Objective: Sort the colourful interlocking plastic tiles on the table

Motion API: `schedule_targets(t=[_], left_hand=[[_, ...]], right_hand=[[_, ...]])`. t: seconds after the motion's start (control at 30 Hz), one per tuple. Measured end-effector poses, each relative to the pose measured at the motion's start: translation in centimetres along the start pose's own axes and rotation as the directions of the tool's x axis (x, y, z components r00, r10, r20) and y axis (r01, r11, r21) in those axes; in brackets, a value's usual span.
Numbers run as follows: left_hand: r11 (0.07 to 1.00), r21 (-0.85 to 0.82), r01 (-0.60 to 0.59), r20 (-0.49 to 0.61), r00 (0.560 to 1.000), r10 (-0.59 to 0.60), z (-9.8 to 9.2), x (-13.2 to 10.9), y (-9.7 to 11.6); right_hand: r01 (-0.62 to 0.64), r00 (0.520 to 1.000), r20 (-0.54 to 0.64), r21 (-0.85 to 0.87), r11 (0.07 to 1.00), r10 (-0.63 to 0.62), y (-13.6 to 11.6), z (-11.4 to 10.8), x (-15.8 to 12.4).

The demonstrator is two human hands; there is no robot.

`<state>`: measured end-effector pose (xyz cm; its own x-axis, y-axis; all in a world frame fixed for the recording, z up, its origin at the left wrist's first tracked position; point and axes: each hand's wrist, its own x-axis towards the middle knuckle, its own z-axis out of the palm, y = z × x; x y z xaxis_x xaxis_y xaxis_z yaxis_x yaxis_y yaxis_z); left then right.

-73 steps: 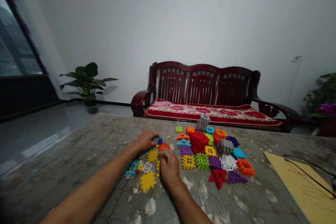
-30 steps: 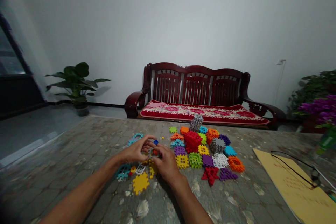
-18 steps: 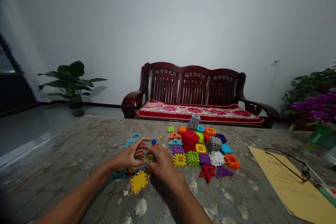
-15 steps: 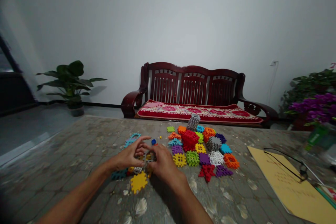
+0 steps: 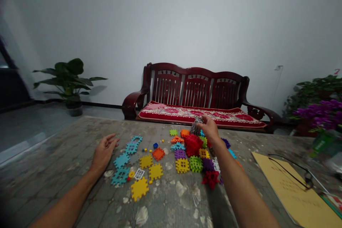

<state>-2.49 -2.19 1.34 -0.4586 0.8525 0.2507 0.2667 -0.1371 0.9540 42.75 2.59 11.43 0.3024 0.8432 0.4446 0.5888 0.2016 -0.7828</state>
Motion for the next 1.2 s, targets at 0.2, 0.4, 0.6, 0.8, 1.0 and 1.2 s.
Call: schedule_targets(t=[0.2,0.4,0.6,0.8,1.0,1.2], left_hand=[[0.984,0.178,-0.004,0.059,0.998,-0.007,0.2,0.1,-0.5],[0.964,0.266,0.006,0.134,0.990,-0.043,0.2,0.3,-0.6],[0.965,0.261,-0.017,0.171,0.985,-0.029,0.1,0.1,-0.3],[0.962,0.271,-0.023,0.190,0.981,-0.031,0.1,0.2,-0.8],[0.945,0.324,-0.051,0.200,0.980,-0.016,0.2,0.1,-0.9],[0.919,0.387,-0.081,0.219,0.976,-0.006,0.1,-0.5,0.1]], right_hand=[[0.011,1.000,0.000,-0.255,0.967,-0.012,3.5,-0.1,3.8],[0.054,0.998,0.041,-0.298,0.953,-0.044,5.3,0.3,5.8],[0.069,0.996,0.073,-0.237,0.969,-0.053,5.9,0.5,6.1],[0.051,0.995,0.090,-0.198,0.979,-0.034,5.1,0.4,5.7],[0.117,0.993,-0.011,-0.026,0.993,-0.118,1.2,0.7,3.1],[0.079,0.953,0.267,0.232,0.969,-0.142,-4.7,5.7,-7.7]])
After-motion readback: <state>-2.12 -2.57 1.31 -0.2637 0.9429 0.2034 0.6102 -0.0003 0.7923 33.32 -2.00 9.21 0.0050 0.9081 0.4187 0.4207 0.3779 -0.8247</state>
